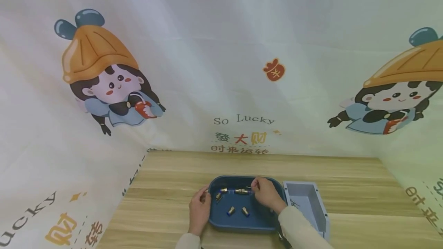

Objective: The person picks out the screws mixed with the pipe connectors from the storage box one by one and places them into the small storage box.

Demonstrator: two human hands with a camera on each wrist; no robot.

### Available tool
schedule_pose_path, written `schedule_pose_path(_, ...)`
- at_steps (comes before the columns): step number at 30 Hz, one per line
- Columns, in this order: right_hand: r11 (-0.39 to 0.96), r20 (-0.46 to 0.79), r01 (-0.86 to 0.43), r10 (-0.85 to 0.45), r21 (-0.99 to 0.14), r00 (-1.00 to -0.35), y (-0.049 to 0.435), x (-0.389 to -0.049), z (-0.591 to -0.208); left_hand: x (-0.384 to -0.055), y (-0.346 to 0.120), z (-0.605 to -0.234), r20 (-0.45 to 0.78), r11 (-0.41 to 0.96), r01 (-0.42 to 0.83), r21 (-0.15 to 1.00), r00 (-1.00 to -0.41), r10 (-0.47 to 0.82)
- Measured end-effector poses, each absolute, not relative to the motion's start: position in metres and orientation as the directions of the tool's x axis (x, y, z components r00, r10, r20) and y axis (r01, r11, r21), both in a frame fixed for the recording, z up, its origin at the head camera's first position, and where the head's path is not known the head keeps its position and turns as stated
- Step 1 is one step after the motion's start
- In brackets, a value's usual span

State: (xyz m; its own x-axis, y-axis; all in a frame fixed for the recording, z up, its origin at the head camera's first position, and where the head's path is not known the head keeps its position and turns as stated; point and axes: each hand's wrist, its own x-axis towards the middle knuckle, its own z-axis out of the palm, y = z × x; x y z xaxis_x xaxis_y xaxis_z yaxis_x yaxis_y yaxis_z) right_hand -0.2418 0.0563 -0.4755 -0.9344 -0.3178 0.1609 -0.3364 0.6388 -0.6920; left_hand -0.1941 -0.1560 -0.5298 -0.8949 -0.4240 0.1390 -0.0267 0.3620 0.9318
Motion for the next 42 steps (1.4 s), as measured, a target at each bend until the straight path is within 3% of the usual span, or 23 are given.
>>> schedule_pose_path(16,0.657,0.179,-0.271,-0.205,-0.704,-0.962,0.091,-0.249,-0.457,-0.195,-0.156,-0.528,0.156,0.375,-0.019,0.927,-0.889,-0.431)
schedule_pose_path(30,0.689,0.069,-0.117,-0.096,-0.716,-0.993,0.130,-0.248,-0.450,-0.195,-0.156,-0.527,0.169,0.390,-0.006,0.921,-0.895,-0.414)
schedule_pose_path(37,0.730,0.109,-0.139,-0.088,-0.669,-0.990,0.147,-0.244,-0.454,-0.196,-0.155,-0.528,0.175,0.386,0.000,0.923,-0.891,-0.419)
schedule_pose_path(42,0.707,0.101,-0.122,-0.072,-0.697,-0.992,0.157,-0.242,-0.458,-0.194,-0.154,-0.528,0.161,0.374,-0.010,0.927,-0.893,-0.421)
